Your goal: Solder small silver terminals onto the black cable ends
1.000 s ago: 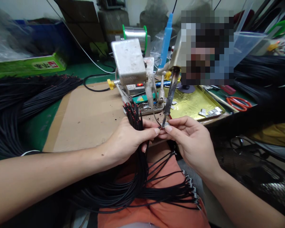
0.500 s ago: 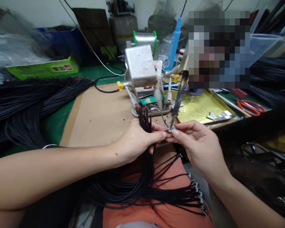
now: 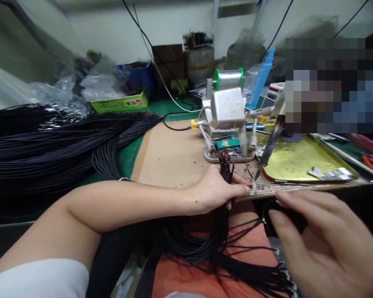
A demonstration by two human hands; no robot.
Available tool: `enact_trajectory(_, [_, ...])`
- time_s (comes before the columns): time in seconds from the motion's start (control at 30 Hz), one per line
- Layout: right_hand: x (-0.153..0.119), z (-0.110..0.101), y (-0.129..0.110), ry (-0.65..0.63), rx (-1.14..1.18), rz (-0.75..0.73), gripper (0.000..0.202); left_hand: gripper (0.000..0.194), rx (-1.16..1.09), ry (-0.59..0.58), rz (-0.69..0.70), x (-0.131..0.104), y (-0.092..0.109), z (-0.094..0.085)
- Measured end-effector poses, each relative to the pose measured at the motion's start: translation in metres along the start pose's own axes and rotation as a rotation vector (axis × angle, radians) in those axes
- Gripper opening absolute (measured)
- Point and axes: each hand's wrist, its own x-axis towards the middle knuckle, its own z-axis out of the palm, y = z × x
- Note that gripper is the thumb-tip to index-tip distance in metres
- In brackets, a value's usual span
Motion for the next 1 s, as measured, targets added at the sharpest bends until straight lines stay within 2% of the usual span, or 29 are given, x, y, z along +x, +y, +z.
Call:
enact_trajectory(0.07, [-0.003,0.002,-0.009,-0.078,-0.075,-0.184,0.074,0.013,0.004,0.005,-0.009,-0.002,0.0,0.0])
enact_trajectory(0.17, [-0.003,0.014,-0.023,-0.06,-0.222,-0.328,0.075,0.012,-0.001,0.019,0.017,-0.004,0.001,-0.001])
enact_trajectory(0.27, [-0.001,0.027,-0.035,-0.001,-0.283,-0.386,0.065,0.012,-0.036,0.036,0.077,-0.006,0.001,0.0])
enact_trajectory(0.37, [0.0,0.03,-0.036,0.003,-0.255,-0.383,0.057,0.012,-0.031,0.036,0.084,-0.006,0.002,0.001])
enact_trajectory(0.5, [-0.001,0.021,-0.018,0.046,-0.217,-0.243,0.049,0.016,-0.028,-0.018,0.059,-0.006,0.002,0.001])
enact_trajectory(0.63, [-0.003,0.017,0.009,0.12,-0.11,0.061,0.031,0.016,0.004,0.018,0.031,-0.004,-0.001,0.001])
enact_trajectory(0.77, [-0.004,0.021,0.027,0.0,0.052,0.393,0.021,0.012,0.009,0.04,0.035,-0.004,0.0,0.002])
enact_trajectory(0.87, [0.007,0.018,0.036,-0.038,0.117,0.458,0.017,0.014,0.009,0.052,0.016,-0.003,0.002,0.003])
enact_trajectory(1.0, [0.033,0.005,0.05,0.038,0.066,0.447,0.011,0.014,0.068,0.066,-0.022,-0.001,0.004,0.003])
